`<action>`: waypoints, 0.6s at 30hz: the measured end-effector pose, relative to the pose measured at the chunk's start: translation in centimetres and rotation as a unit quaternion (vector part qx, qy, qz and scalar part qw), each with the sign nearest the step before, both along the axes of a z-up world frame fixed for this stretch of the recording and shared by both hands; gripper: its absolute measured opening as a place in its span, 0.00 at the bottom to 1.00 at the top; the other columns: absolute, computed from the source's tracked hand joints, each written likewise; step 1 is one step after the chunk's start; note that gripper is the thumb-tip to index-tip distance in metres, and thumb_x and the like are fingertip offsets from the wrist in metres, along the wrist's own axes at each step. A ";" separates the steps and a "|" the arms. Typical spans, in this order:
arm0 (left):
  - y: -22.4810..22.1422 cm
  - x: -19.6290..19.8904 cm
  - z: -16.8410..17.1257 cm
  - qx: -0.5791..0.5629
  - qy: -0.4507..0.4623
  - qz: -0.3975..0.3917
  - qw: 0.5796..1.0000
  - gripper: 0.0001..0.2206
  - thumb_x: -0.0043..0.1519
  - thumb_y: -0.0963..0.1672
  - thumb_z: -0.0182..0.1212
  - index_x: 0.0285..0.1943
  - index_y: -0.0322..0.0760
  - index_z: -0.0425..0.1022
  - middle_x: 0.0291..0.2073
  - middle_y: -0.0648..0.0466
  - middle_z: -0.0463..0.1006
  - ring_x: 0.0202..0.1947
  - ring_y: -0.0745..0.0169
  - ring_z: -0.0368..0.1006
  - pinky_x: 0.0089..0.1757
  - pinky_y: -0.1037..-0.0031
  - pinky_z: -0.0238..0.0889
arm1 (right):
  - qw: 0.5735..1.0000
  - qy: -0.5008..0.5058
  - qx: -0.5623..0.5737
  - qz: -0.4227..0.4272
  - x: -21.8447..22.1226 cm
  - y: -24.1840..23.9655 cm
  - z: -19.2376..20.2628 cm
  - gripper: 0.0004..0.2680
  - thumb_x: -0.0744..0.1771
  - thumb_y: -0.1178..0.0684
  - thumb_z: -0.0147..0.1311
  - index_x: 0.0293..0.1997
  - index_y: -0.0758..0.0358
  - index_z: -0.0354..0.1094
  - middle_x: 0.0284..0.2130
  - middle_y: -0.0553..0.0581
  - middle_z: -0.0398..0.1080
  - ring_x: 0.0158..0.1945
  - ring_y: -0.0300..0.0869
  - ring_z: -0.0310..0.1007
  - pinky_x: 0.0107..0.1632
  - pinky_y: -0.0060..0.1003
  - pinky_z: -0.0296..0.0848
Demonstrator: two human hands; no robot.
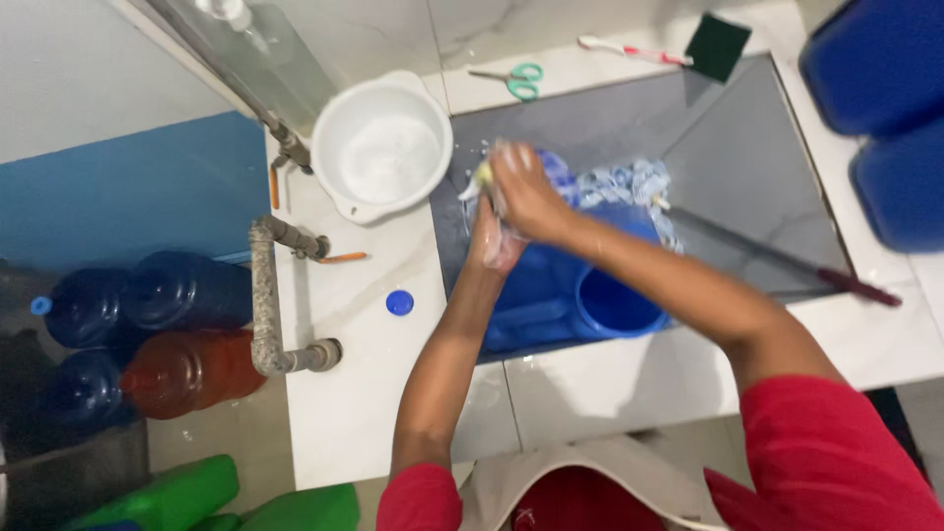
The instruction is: The person picks up a blue plastic jug and places it into a large metal sink. They use shears to cut a plastic seal from the opening, scrub the exterior and interior of the jug with a soapy sponge, and rinse it thoroughly with water from a tap.
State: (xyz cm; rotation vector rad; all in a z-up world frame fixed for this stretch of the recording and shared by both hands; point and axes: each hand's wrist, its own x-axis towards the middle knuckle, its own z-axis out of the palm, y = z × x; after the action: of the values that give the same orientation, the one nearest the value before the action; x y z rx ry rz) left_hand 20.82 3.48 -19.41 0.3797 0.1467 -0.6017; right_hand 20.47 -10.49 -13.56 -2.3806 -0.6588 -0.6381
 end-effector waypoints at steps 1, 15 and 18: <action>0.3 -0.8 -0.4 0.007 -0.008 -0.005 1.000 0.26 0.71 0.57 0.40 0.72 0.44 0.63 0.66 0.52 0.70 0.65 0.54 0.67 0.63 0.56 0.60 | 0.999 0.037 0.009 -0.030 -0.2 -0.2 0.1 0.16 0.65 0.60 0.51 0.58 0.72 0.59 0.51 0.74 0.61 0.55 0.66 0.59 0.59 0.60 0.61; 9.8 -4.7 2.4 0.249 -0.202 0.037 0.946 0.24 0.85 0.52 0.44 0.58 0.19 0.70 0.46 0.42 0.76 0.51 0.48 0.73 0.55 0.54 0.64 | 0.987 0.121 0.081 0.064 6.6 5.6 1.0 0.09 0.72 0.48 0.52 0.54 0.60 0.67 0.60 0.71 0.57 0.67 0.63 0.56 0.70 0.55 0.59; 14.9 -8.0 2.9 0.618 -0.469 0.011 0.631 0.21 0.74 0.50 0.48 0.66 0.27 0.69 0.63 0.40 0.73 0.64 0.42 0.70 0.61 0.59 0.62 | 0.975 0.145 -0.113 0.128 12.9 10.2 -0.5 0.10 0.72 0.45 0.51 0.55 0.54 0.69 0.67 0.66 0.54 0.73 0.65 0.48 0.70 0.64 0.49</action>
State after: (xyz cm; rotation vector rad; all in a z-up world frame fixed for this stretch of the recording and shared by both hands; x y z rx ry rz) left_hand 12.85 18.35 -16.54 2.0007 -0.5039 -0.1047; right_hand 33.34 -0.24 -14.05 -2.4680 -0.9249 -0.1057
